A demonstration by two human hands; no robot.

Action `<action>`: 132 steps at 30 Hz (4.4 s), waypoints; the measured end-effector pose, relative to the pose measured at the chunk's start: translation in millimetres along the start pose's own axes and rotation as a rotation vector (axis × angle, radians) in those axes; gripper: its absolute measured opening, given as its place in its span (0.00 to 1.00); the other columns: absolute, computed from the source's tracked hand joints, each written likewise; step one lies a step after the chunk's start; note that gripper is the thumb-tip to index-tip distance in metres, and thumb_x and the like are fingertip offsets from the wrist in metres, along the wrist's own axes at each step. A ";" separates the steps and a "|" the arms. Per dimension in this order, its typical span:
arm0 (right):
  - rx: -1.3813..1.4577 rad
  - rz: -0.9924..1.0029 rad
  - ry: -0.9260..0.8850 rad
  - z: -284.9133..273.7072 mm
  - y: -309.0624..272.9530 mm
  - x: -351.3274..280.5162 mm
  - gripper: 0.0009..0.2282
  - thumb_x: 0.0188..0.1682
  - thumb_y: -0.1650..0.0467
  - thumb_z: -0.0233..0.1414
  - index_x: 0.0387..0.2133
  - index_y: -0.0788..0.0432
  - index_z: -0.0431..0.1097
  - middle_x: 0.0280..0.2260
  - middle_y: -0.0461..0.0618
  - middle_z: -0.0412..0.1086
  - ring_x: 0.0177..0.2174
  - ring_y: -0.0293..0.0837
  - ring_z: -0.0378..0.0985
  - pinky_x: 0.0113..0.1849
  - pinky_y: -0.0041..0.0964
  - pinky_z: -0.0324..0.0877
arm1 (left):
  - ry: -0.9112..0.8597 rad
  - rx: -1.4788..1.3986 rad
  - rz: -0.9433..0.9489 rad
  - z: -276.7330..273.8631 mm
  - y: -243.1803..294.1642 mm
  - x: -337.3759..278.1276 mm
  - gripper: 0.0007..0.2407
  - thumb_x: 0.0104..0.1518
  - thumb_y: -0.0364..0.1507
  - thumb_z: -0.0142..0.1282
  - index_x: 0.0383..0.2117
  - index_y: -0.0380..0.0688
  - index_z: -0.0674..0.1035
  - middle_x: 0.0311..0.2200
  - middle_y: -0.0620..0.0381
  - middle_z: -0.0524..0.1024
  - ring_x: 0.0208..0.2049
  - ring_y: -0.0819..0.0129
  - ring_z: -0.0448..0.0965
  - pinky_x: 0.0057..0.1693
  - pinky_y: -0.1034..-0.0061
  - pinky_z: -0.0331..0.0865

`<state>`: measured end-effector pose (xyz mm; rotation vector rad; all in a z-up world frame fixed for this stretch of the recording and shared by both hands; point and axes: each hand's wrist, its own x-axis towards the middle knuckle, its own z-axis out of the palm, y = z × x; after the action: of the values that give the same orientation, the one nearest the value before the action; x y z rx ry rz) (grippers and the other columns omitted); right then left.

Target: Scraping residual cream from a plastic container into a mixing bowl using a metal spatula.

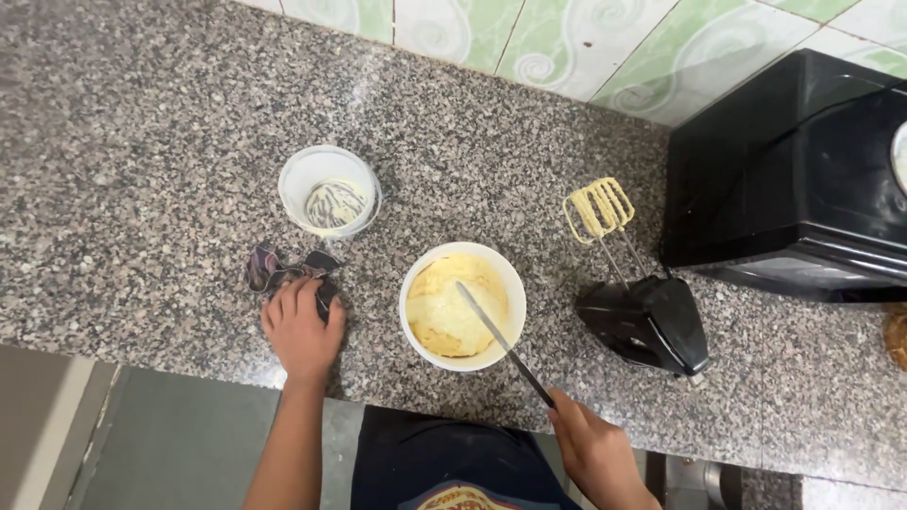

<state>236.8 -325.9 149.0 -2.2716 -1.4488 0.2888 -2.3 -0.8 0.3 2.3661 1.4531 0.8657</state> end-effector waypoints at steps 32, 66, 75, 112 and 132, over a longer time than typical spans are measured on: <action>-0.069 0.086 -0.055 -1.8 2.8 1.2 0.17 0.46 0.68 0.57 0.51 0.51 0.71 0.29 0.52 0.78 0.21 0.53 0.81 0.24 0.44 0.75 | -0.011 0.007 -0.020 -1.3 2.6 1.7 0.18 0.58 0.39 0.55 0.51 0.46 0.77 0.55 0.54 0.74 0.63 0.53 0.66 0.69 0.52 0.52; 0.615 0.815 -0.300 26.6 29.8 -5.3 0.19 0.50 0.70 0.54 0.57 0.51 0.70 0.26 0.48 0.78 0.22 0.38 0.76 0.27 0.36 0.72 | -0.030 0.019 -0.039 3.0 -3.4 -0.6 0.18 0.58 0.40 0.54 0.51 0.47 0.76 0.55 0.54 0.74 0.63 0.53 0.65 0.69 0.50 0.50; 0.121 0.182 -0.025 5.7 -8.9 8.4 0.25 0.41 0.67 0.63 0.55 0.50 0.70 0.36 0.52 0.71 0.29 0.45 0.79 0.30 0.39 0.75 | -0.039 0.013 -0.013 0.2 -1.3 -0.7 0.19 0.58 0.39 0.55 0.53 0.46 0.76 0.56 0.54 0.73 0.63 0.52 0.66 0.69 0.49 0.51; 0.557 1.178 -0.396 -35.9 90.7 -65.3 0.14 0.55 0.63 0.52 0.35 0.63 0.75 0.17 0.52 0.67 0.14 0.43 0.65 0.18 0.38 0.58 | -0.040 -0.221 -0.312 -2.4 -18.3 -7.9 0.17 0.50 0.36 0.64 0.44 0.43 0.77 0.43 0.47 0.77 0.46 0.44 0.73 0.54 0.49 0.65; 0.085 -0.138 -0.645 132.9 -192.8 157.6 0.10 0.46 0.70 0.50 0.34 0.66 0.73 0.32 0.70 0.74 0.35 0.69 0.78 0.40 0.63 0.72 | 0.298 -1.894 -0.880 -76.8 54.3 14.4 0.22 0.58 0.28 0.56 0.60 0.42 0.67 0.47 0.48 0.75 0.46 0.59 0.79 0.51 0.62 0.75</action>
<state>96.4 -82.0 128.1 -2.0861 -1.8337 1.0932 -3.3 -22.4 92.9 0.2017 0.7066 1.2978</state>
